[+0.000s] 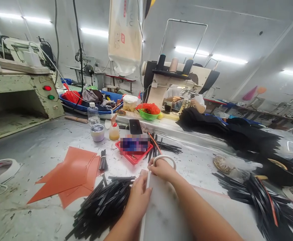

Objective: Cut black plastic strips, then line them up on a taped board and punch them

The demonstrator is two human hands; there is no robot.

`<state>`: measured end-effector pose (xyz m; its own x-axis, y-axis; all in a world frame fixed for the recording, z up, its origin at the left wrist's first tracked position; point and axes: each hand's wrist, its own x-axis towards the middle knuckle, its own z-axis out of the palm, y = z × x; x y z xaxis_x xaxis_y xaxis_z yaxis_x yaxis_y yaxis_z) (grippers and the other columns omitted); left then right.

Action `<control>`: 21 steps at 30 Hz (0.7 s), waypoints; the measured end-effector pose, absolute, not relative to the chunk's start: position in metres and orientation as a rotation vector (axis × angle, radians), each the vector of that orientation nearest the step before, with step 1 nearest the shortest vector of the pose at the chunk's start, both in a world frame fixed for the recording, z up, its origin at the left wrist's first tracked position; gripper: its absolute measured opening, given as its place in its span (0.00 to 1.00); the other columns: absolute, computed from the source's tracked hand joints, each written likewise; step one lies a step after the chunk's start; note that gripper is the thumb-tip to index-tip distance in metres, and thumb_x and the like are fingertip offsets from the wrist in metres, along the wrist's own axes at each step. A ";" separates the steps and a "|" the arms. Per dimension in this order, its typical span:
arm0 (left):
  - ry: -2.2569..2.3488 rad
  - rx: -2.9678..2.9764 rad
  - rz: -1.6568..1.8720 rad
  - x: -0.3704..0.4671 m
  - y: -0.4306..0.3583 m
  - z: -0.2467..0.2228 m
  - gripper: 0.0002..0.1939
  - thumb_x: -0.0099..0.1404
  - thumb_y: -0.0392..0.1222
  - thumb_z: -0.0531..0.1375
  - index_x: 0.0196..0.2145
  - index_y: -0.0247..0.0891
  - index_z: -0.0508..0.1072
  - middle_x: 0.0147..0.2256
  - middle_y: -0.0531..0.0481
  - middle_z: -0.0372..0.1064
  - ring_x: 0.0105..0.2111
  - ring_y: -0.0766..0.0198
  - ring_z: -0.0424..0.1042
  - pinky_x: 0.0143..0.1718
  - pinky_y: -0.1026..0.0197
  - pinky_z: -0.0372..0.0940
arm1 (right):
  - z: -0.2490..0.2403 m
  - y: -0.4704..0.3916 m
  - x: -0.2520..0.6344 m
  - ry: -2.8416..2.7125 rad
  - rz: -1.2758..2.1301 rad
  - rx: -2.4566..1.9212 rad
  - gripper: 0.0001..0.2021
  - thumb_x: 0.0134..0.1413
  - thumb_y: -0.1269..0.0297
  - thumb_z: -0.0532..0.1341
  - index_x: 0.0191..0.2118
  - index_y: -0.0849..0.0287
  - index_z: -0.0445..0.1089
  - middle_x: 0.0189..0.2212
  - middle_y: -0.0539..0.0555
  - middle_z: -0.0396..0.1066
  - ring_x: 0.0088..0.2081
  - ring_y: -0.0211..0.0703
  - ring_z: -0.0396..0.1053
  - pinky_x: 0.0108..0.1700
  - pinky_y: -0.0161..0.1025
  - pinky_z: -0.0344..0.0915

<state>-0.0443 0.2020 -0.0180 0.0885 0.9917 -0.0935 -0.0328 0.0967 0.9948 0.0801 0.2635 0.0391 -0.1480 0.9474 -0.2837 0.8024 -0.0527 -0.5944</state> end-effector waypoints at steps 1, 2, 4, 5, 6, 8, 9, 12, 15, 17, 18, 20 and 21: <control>1.095 1.107 1.100 -0.043 0.201 -0.016 0.22 0.47 0.41 0.58 0.42 0.34 0.72 0.46 0.39 0.69 0.50 0.48 0.65 0.52 0.48 0.58 | 0.045 0.263 0.081 -1.987 1.007 -1.887 0.04 0.50 0.72 0.56 0.32 0.61 0.67 0.19 0.46 0.65 0.25 0.36 0.64 0.28 0.32 0.59; 1.033 1.070 1.100 -0.042 0.199 -0.014 0.22 0.48 0.42 0.58 0.43 0.34 0.71 0.45 0.39 0.70 0.48 0.49 0.67 0.50 0.50 0.61 | 0.051 0.262 0.082 -1.979 1.030 -1.877 0.04 0.50 0.72 0.56 0.32 0.60 0.67 0.19 0.46 0.64 0.24 0.36 0.64 0.27 0.32 0.58; 0.936 1.009 1.104 -0.041 0.196 -0.011 0.23 0.50 0.45 0.58 0.44 0.34 0.69 0.44 0.40 0.70 0.46 0.51 0.69 0.48 0.51 0.63 | 0.063 0.261 0.084 -1.976 1.078 -1.855 0.03 0.49 0.71 0.57 0.32 0.59 0.67 0.19 0.46 0.64 0.24 0.35 0.64 0.27 0.31 0.57; 0.900 0.976 1.126 -0.041 0.195 -0.010 0.24 0.50 0.47 0.59 0.45 0.34 0.69 0.44 0.40 0.70 0.47 0.50 0.68 0.49 0.51 0.62 | 0.070 0.260 0.084 -1.980 1.104 -1.844 0.03 0.48 0.70 0.58 0.31 0.59 0.67 0.19 0.45 0.64 0.25 0.35 0.64 0.27 0.31 0.57; 0.877 0.944 1.160 -0.042 0.193 -0.010 0.24 0.50 0.47 0.61 0.44 0.35 0.70 0.46 0.40 0.70 0.49 0.49 0.67 0.50 0.50 0.61 | 0.076 0.259 0.085 -1.983 1.131 -1.833 0.02 0.46 0.70 0.59 0.29 0.58 0.68 0.19 0.45 0.64 0.25 0.35 0.63 0.27 0.31 0.56; 0.869 0.910 1.241 -0.043 0.191 -0.010 0.25 0.47 0.49 0.64 0.43 0.36 0.72 0.49 0.40 0.67 0.53 0.47 0.61 0.54 0.48 0.57 | 0.087 0.257 0.086 -1.976 1.190 -1.812 0.01 0.44 0.70 0.61 0.28 0.58 0.68 0.20 0.45 0.63 0.26 0.35 0.63 0.27 0.31 0.56; 0.883 0.915 1.276 -0.043 0.190 -0.010 0.25 0.46 0.50 0.65 0.42 0.36 0.73 0.50 0.40 0.66 0.55 0.45 0.59 0.56 0.47 0.54 | 0.092 0.255 0.086 -1.964 1.224 -1.799 0.01 0.44 0.69 0.61 0.27 0.58 0.68 0.20 0.45 0.63 0.26 0.35 0.63 0.28 0.31 0.57; 0.954 1.020 1.321 -0.046 0.188 -0.012 0.27 0.46 0.55 0.65 0.43 0.38 0.74 0.51 0.41 0.65 0.57 0.45 0.54 0.59 0.44 0.46 | 0.105 0.252 0.086 -1.907 1.329 -1.750 0.02 0.44 0.71 0.61 0.28 0.58 0.67 0.20 0.44 0.64 0.26 0.34 0.63 0.30 0.30 0.58; 0.966 1.154 1.358 -0.051 0.187 -0.014 0.27 0.48 0.58 0.63 0.42 0.41 0.74 0.49 0.41 0.66 0.56 0.45 0.56 0.59 0.42 0.43 | 0.112 0.252 0.086 -1.844 1.430 -1.734 0.04 0.42 0.74 0.61 0.26 0.59 0.67 0.19 0.44 0.64 0.24 0.32 0.62 0.28 0.29 0.58; 0.948 1.235 1.370 -0.055 0.188 -0.016 0.25 0.50 0.58 0.62 0.43 0.43 0.74 0.49 0.41 0.66 0.56 0.45 0.56 0.59 0.41 0.44 | 0.114 0.254 0.086 -1.805 1.511 -1.739 0.04 0.41 0.74 0.61 0.25 0.60 0.66 0.17 0.43 0.63 0.21 0.30 0.60 0.24 0.28 0.56; 0.929 1.278 1.354 -0.058 0.189 -0.018 0.25 0.51 0.58 0.61 0.44 0.43 0.74 0.49 0.42 0.66 0.56 0.45 0.56 0.58 0.41 0.45 | 0.114 0.255 0.086 -1.791 1.550 -1.742 0.03 0.40 0.74 0.61 0.24 0.60 0.66 0.16 0.43 0.62 0.19 0.30 0.59 0.23 0.28 0.55; 0.888 1.375 1.292 -0.064 0.191 -0.022 0.23 0.54 0.55 0.61 0.46 0.45 0.72 0.51 0.42 0.65 0.56 0.46 0.56 0.58 0.41 0.47 | 0.117 0.258 0.087 -1.775 1.599 -1.747 0.04 0.40 0.74 0.61 0.22 0.61 0.65 0.15 0.43 0.62 0.19 0.29 0.59 0.23 0.27 0.56; 0.868 1.424 1.257 -0.066 0.192 -0.024 0.23 0.55 0.53 0.61 0.47 0.45 0.71 0.52 0.42 0.64 0.56 0.46 0.56 0.57 0.41 0.47 | 0.119 0.259 0.088 -1.774 1.605 -1.750 0.04 0.40 0.74 0.61 0.22 0.62 0.64 0.15 0.44 0.63 0.19 0.30 0.61 0.23 0.27 0.56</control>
